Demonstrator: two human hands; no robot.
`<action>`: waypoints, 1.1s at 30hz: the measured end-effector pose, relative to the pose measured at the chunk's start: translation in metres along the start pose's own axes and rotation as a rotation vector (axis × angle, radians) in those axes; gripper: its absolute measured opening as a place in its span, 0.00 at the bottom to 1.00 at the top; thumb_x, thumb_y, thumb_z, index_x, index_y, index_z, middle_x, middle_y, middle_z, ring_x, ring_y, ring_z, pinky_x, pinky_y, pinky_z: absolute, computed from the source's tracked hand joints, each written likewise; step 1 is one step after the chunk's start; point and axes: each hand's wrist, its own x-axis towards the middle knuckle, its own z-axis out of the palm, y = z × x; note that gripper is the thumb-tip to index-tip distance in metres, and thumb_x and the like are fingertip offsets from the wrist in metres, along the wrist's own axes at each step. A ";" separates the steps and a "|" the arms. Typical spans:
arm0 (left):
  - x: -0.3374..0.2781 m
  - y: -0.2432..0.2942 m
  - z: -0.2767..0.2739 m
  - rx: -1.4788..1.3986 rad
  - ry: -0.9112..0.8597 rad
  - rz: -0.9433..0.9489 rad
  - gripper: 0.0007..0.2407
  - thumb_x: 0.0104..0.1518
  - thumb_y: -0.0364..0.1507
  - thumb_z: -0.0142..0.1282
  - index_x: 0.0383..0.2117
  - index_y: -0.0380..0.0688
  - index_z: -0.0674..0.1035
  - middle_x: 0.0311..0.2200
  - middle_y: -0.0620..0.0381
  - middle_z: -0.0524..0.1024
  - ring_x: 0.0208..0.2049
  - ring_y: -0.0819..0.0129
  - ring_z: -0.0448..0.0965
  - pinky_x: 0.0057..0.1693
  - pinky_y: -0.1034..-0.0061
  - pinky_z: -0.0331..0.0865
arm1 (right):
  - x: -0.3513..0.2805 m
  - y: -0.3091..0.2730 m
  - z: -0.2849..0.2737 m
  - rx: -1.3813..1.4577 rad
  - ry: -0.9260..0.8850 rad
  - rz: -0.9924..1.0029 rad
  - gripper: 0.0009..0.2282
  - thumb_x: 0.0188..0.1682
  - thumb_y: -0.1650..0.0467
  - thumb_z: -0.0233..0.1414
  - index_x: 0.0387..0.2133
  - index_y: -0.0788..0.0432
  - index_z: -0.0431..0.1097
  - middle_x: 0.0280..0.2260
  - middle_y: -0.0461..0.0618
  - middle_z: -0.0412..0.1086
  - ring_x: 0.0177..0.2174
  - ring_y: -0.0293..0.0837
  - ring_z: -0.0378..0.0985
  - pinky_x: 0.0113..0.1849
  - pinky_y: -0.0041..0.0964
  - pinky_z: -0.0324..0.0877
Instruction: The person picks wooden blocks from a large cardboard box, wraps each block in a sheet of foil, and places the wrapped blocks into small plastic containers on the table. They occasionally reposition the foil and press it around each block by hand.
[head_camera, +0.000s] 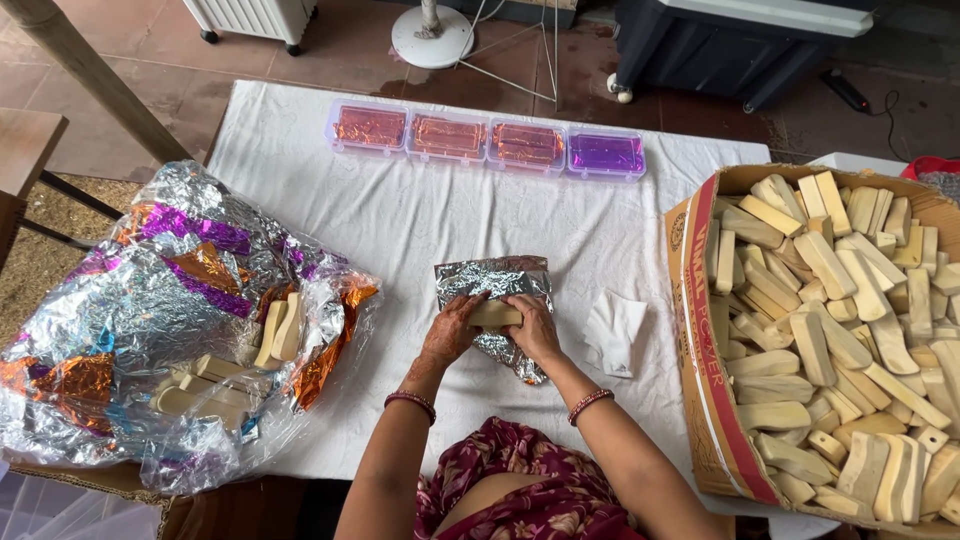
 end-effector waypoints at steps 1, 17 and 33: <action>0.000 -0.010 0.010 -0.002 -0.002 0.000 0.31 0.48 0.23 0.66 0.63 0.53 0.71 0.49 0.51 0.76 0.52 0.53 0.76 0.59 0.65 0.72 | -0.002 0.001 -0.001 -0.001 0.000 0.002 0.26 0.36 0.75 0.64 0.52 0.57 0.71 0.53 0.50 0.70 0.54 0.51 0.69 0.58 0.43 0.63; 0.005 -0.025 0.025 0.118 -0.002 0.003 0.19 0.49 0.28 0.66 0.50 0.53 0.82 0.54 0.55 0.75 0.59 0.55 0.70 0.63 0.66 0.66 | -0.054 0.043 -0.067 -0.549 -0.230 -0.544 0.22 0.46 0.79 0.47 0.52 0.44 0.71 0.63 0.53 0.55 0.59 0.50 0.59 0.62 0.50 0.53; -0.010 -0.019 0.044 0.162 0.253 0.089 0.17 0.54 0.39 0.61 0.47 0.47 0.84 0.53 0.52 0.78 0.58 0.56 0.71 0.63 0.61 0.65 | 0.035 0.060 -0.025 0.165 0.063 0.035 0.09 0.56 0.67 0.48 0.42 0.61 0.67 0.33 0.60 0.77 0.33 0.54 0.79 0.35 0.50 0.72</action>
